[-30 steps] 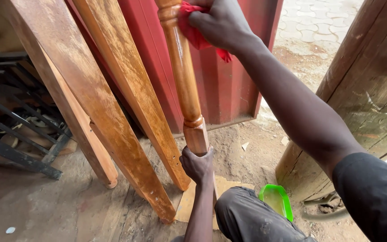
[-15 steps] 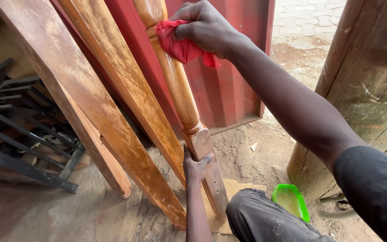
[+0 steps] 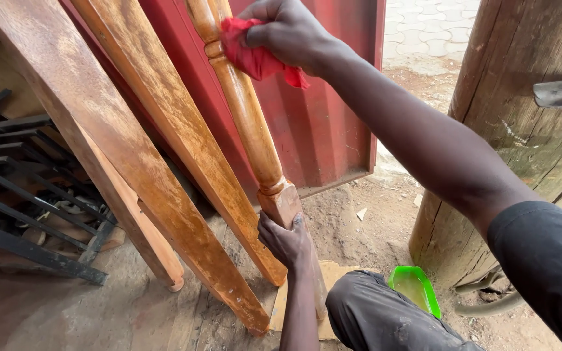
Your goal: Applying polish or finish to turned wooden posts using a cloth
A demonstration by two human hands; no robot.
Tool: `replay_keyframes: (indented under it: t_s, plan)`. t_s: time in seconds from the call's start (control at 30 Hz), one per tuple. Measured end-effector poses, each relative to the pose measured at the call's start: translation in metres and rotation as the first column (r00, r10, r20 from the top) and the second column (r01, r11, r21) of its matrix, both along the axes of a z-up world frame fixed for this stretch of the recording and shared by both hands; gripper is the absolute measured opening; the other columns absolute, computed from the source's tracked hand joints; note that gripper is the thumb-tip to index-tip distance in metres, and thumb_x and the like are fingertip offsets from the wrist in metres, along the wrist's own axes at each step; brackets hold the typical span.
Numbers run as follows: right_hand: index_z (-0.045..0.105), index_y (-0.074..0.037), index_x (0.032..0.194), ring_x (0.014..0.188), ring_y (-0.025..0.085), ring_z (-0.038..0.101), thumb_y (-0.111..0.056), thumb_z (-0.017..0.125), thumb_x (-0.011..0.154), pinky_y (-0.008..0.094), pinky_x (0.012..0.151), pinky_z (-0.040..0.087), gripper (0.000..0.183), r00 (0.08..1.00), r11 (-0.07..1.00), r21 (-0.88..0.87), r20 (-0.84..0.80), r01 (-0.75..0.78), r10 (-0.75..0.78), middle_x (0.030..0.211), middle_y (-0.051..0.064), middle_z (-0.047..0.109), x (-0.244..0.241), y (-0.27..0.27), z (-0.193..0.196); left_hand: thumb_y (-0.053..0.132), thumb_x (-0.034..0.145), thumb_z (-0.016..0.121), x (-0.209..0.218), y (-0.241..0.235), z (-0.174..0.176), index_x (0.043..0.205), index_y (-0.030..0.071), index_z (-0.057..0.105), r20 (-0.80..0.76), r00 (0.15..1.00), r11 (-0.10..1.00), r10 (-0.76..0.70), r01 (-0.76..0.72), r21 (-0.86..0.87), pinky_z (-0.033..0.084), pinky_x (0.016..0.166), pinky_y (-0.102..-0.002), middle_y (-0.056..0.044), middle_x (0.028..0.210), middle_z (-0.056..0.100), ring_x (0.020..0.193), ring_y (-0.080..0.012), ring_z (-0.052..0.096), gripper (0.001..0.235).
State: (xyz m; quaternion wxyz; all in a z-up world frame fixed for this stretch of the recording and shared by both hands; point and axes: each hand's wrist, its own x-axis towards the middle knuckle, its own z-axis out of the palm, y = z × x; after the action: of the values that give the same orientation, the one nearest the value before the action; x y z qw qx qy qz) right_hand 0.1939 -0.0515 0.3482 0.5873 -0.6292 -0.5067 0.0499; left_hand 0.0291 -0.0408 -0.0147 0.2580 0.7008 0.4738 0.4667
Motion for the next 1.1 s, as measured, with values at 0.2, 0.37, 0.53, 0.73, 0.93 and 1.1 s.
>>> replay_keyframes:
  t_s: [0.2,0.37,0.53,0.73,0.93,1.1]
  plan:
    - [0.068,-0.024,0.079,0.066,0.007,0.046,-0.017,0.053,0.076,0.028,0.056,0.038,0.017,0.907,0.971,-0.023,0.363,0.239,-0.214,0.069,-0.011,0.049,0.016,0.023,0.009,0.021,0.087,0.075,0.003,-0.016,0.000,0.154,-0.004,0.030,-0.111,0.993,0.996,-0.025,0.035,0.083,0.046,0.105,-0.057,-0.027,0.153,0.038,0.138,-0.0470,0.045,0.084]
    - [0.061,-0.015,0.078,0.066,0.022,0.048,-0.007,0.057,0.084,0.038,0.055,0.035,0.011,0.675,0.986,0.158,0.722,0.051,-0.151,0.073,0.001,0.052,0.023,0.025,0.010,0.015,0.079,0.073,0.010,-0.016,-0.004,0.152,-0.011,0.028,-0.056,0.998,0.976,-0.012,0.023,0.216,0.039,0.111,-0.058,-0.035,0.148,0.034,0.135,-0.0540,0.042,0.090]
    - [0.083,-0.014,0.104,0.087,0.027,0.061,0.000,0.063,0.072,0.043,0.064,0.049,0.039,0.458,0.984,-0.173,0.873,-0.033,0.169,0.094,0.006,0.062,0.019,0.005,-0.009,0.040,0.049,0.102,0.021,-0.007,-0.013,0.146,0.004,0.028,-0.122,0.985,0.985,0.125,-0.108,0.138,0.051,0.078,-0.053,-0.023,0.135,0.042,0.107,-0.0425,0.055,0.127]
    - [0.082,-0.016,0.090,0.087,0.025,0.063,-0.024,0.057,0.085,0.045,0.071,0.050,0.027,0.785,0.959,0.013,0.572,0.282,-0.238,0.096,0.005,0.065,0.035,0.024,-0.015,0.027,0.062,0.094,0.019,0.009,-0.012,0.130,0.000,0.042,-0.021,0.995,0.990,0.097,-0.098,-0.097,0.052,0.083,-0.052,-0.020,0.119,0.051,0.109,-0.0393,0.054,0.090]
    - [0.081,-0.013,0.086,0.085,0.017,0.061,-0.015,0.058,0.087,0.035,0.069,0.050,0.023,0.836,0.995,0.093,0.542,0.039,-0.084,0.095,0.003,0.060,-0.001,0.010,-0.010,0.025,0.057,0.092,0.000,0.013,-0.002,0.133,0.007,0.042,0.070,0.997,0.971,-0.014,0.030,-0.235,0.055,0.079,-0.056,-0.017,0.122,0.058,0.102,-0.0425,0.065,0.092]
    - [0.072,-0.014,0.076,0.081,0.023,0.059,-0.020,0.054,0.079,0.041,0.068,0.048,0.019,0.847,0.962,0.018,0.469,0.274,-0.250,0.083,0.004,0.067,0.038,0.025,-0.026,0.029,0.059,0.097,-0.021,0.029,0.013,0.150,0.009,0.037,0.032,0.984,0.891,-0.173,0.170,-0.422,0.046,0.106,-0.048,-0.017,0.148,0.052,0.131,-0.0370,0.055,0.110]
